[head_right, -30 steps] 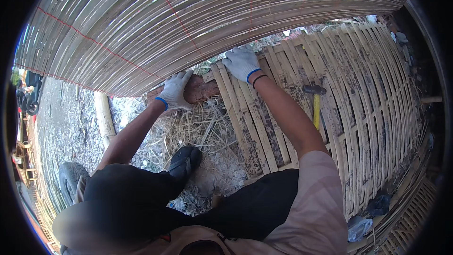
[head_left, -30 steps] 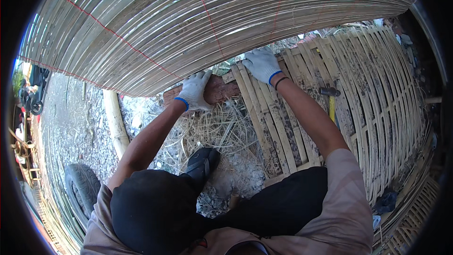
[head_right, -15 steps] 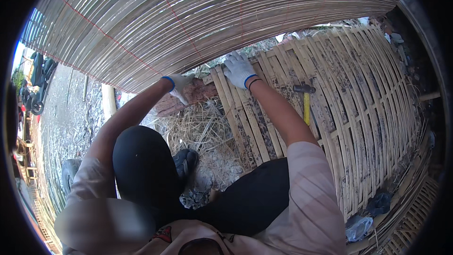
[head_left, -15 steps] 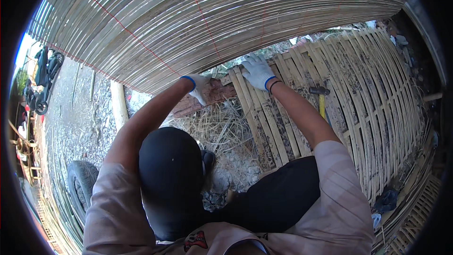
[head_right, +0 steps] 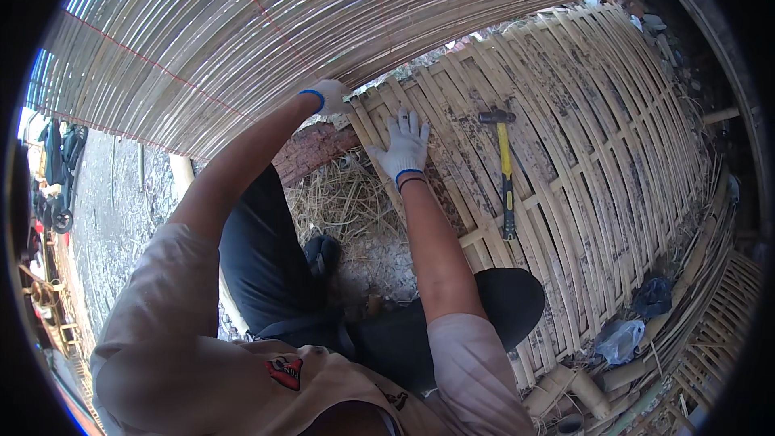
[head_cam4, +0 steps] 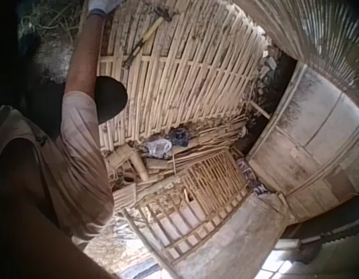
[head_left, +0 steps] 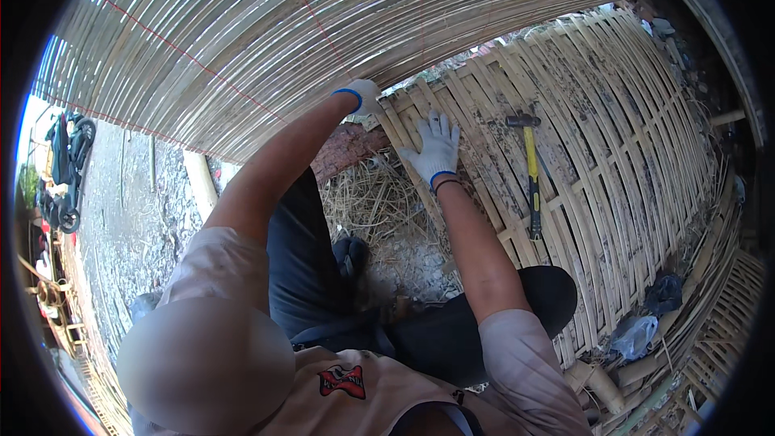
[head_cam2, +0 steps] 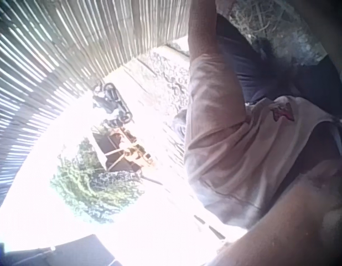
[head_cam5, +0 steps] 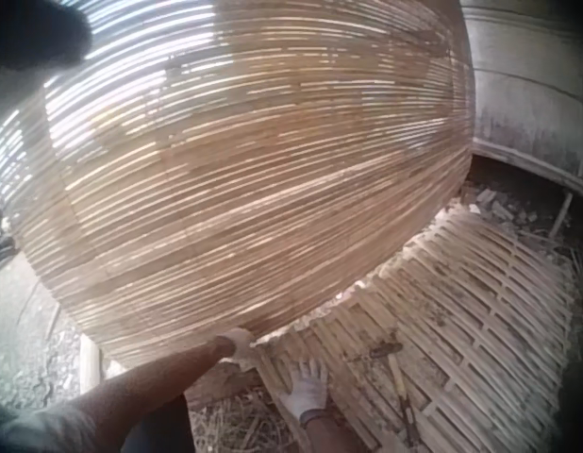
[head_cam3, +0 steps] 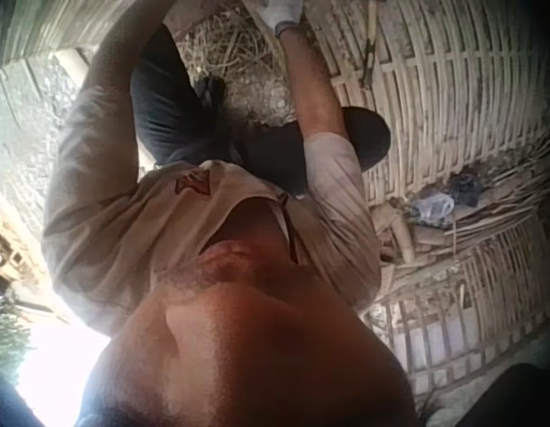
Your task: Nailing rubber straps onto a bamboo mat using a hammer and nails.
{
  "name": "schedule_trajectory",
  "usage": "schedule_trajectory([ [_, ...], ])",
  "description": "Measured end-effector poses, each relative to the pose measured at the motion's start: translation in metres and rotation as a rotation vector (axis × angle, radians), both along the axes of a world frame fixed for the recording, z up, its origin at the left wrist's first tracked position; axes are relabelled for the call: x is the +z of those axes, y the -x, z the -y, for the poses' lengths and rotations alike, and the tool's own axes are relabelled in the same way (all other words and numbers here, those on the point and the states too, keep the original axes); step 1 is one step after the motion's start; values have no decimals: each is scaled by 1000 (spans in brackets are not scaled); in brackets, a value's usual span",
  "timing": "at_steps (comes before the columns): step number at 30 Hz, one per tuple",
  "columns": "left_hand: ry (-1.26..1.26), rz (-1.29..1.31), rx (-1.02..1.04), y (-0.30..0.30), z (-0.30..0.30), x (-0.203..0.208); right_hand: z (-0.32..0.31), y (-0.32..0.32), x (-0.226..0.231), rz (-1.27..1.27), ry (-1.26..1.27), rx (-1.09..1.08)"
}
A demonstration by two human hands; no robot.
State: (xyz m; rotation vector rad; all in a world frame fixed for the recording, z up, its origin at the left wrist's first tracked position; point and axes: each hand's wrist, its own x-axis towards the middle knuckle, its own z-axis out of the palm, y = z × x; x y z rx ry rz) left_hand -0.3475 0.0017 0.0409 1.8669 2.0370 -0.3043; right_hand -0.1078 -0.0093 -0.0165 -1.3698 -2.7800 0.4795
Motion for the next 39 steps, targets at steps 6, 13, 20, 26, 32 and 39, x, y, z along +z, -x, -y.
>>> schedule_trajectory([
  [6, -68, -17, 44, 26, 15, -25, 17, 17, 8, -72, 25, -89],
  [13, -26, 75, -96, 3, 1, -40, 10, 7, 23, -83, -64, -197],
  [20, -41, -116, -241, 15, -17, -49, -68, -91, 101, 153, 211, 123],
  [26, -34, 65, -140, 16, -31, -51, -62, -183, 209, -212, -3, -456],
  [32, -46, 77, -195, 34, -21, -58, -6, -299, 245, -793, -31, -865],
  [39, 338, 746, 312, 55, -5, -21, 97, -534, 81, 30, -140, -1653],
])
